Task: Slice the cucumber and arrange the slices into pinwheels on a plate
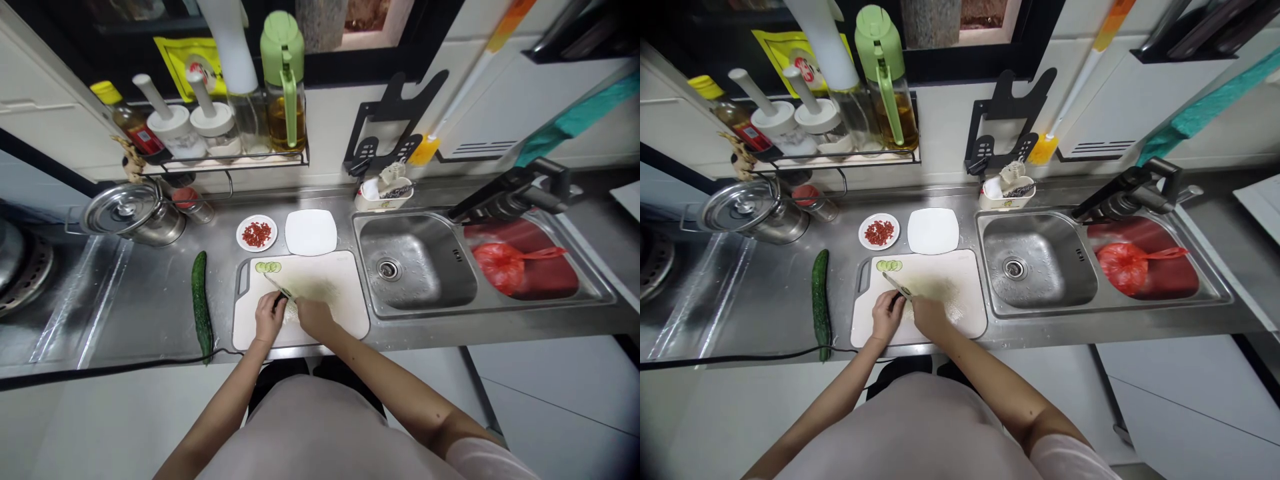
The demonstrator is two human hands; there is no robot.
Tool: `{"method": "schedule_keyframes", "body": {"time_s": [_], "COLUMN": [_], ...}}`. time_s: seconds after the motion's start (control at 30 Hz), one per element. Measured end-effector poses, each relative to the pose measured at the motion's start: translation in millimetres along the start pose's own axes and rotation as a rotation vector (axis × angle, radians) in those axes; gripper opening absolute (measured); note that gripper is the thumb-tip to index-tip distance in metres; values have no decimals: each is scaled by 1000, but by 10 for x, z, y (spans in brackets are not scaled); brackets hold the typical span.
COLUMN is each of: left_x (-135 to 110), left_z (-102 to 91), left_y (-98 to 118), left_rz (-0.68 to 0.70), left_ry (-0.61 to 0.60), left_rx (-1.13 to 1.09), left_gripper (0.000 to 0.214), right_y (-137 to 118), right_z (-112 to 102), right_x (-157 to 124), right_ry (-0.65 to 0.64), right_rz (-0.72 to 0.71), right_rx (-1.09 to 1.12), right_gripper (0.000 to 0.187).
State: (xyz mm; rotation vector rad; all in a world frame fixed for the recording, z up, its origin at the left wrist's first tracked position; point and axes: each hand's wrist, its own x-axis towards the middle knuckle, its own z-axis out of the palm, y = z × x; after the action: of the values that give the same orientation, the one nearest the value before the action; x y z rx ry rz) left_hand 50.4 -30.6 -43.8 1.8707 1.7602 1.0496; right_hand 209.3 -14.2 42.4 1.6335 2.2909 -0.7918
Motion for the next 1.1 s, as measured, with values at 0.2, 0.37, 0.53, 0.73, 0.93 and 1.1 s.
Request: {"method": "schedule_keyframes", "body": {"time_s": [0.2, 0.37, 0.53, 0.73, 0.93, 1.1], "left_x": [-10, -16, -1, 10, 13, 18], "left_z": [18, 38, 36, 38, 43, 49], "left_y": [-7, -30, -34, -48, -69, -74], "left_rz": [9, -7, -12, -39, -64, -68], "left_ry": [-8, 24, 12, 6, -12, -7], "left_rx": [9, 106, 124, 129, 146, 137], "left_gripper": [28, 29, 32, 33, 34, 35], "right_y": [8, 22, 30, 41, 36, 25], "right_z": [1, -12, -30, -47, -37, -40], "right_x": [18, 20, 30, 47, 88, 126], "right_ry": [-5, -5, -15, -19, -16, -6], "right_rz": [0, -12, -23, -35, -37, -36], "right_rx": [20, 19, 18, 5, -4, 7], "right_gripper": [30, 28, 30, 29, 31, 31]}}
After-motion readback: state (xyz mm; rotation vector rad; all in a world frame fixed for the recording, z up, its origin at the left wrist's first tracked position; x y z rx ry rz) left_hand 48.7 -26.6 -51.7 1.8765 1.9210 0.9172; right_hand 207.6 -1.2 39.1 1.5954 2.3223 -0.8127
